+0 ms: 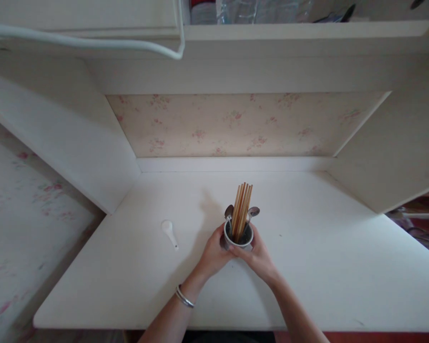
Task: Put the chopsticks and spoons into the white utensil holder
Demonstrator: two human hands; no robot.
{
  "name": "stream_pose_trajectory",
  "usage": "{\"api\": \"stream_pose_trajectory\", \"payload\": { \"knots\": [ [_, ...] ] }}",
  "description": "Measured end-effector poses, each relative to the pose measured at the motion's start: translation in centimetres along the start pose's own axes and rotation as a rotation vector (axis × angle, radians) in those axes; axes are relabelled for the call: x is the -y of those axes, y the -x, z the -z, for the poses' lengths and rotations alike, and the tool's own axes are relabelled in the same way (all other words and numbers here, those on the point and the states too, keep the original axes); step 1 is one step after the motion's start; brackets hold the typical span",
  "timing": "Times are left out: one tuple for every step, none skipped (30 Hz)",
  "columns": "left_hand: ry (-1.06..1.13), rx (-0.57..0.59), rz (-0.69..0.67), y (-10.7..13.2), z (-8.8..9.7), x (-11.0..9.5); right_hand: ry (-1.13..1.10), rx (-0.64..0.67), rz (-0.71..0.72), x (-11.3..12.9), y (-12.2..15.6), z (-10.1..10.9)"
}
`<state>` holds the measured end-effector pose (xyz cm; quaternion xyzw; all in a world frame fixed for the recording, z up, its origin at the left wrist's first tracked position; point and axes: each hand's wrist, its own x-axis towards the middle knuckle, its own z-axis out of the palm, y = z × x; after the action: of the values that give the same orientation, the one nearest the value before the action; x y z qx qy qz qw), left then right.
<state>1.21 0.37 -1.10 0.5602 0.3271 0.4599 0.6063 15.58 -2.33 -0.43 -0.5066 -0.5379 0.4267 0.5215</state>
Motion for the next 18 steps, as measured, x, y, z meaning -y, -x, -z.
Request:
{"api": "stream_pose_trajectory", "payload": {
  "knots": [
    [-0.034,-0.008,-0.012,0.2,0.0,0.1,0.0,-0.008,0.0,-0.1,0.0,-0.1],
    [-0.075,-0.016,-0.028,0.4,0.0,0.2,0.001,-0.016,-0.001,-0.1,0.0,-0.2],
    [-0.122,-0.018,-0.043,0.7,0.2,0.3,0.003,-0.027,-0.001,-0.2,0.0,-0.3],
    [-0.172,-0.02,-0.05,1.1,0.4,0.4,0.005,-0.04,0.001,-0.3,0.0,-0.4],
    [-0.219,-0.03,-0.042,1.5,0.7,0.4,0.007,-0.052,0.005,-0.5,0.0,-0.4],
    [-0.263,-0.05,-0.013,1.9,1.2,0.4,0.012,-0.062,0.01,-0.6,0.0,-0.5],
    [-0.311,-0.082,0.031,2.3,1.9,0.2,0.022,-0.071,0.012,-0.8,0.0,-0.5],
    [-0.369,-0.126,0.086,2.7,2.7,-0.1,0.037,-0.08,0.011,-1.0,0.0,-0.6],
    [-0.443,-0.173,0.145,3.1,3.7,-0.6,0.054,-0.09,0.007,-1.2,0.0,-0.6],
    [-0.544,-0.222,0.183,3.4,4.9,-1.2,0.07,-0.094,0.002,-1.4,0.0,-0.6],
    [-0.676,-0.267,0.202,3.6,6.1,-1.9,0.081,-0.098,-0.002,-1.5,0.0,-0.6],
    [-0.825,-0.342,0.22,3.8,7.3,-2.6,0.086,-0.097,-0.004,-1.7,0.0,-0.7],
    [-0.983,-0.416,0.246,3.9,8.5,-3.2,0.086,-0.095,-0.003,-1.8,0.0,-0.7],
    [-1.131,-0.467,0.274,4.0,9.6,-3.9,0.083,-0.091,-0.001,-1.9,0.0,-0.7],
    [-1.259,-0.5,0.317,4.0,10.6,-4.3,0.078,-0.088,0.003,-2.0,0.0,-0.8],
    [-1.359,-0.525,0.369,4.0,11.4,-4.7,0.072,-0.085,0.008,-2.1,0.1,-0.9],
    [-1.433,-0.531,0.416,3.9,12.1,-4.9,0.068,-0.085,0.016,-2.2,0.1,-0.9],
    [-1.48,-0.522,0.467,3.8,12.7,-5.0,0.065,-0.086,0.023,-2.3,0.1,-1.0]
  ]
}}
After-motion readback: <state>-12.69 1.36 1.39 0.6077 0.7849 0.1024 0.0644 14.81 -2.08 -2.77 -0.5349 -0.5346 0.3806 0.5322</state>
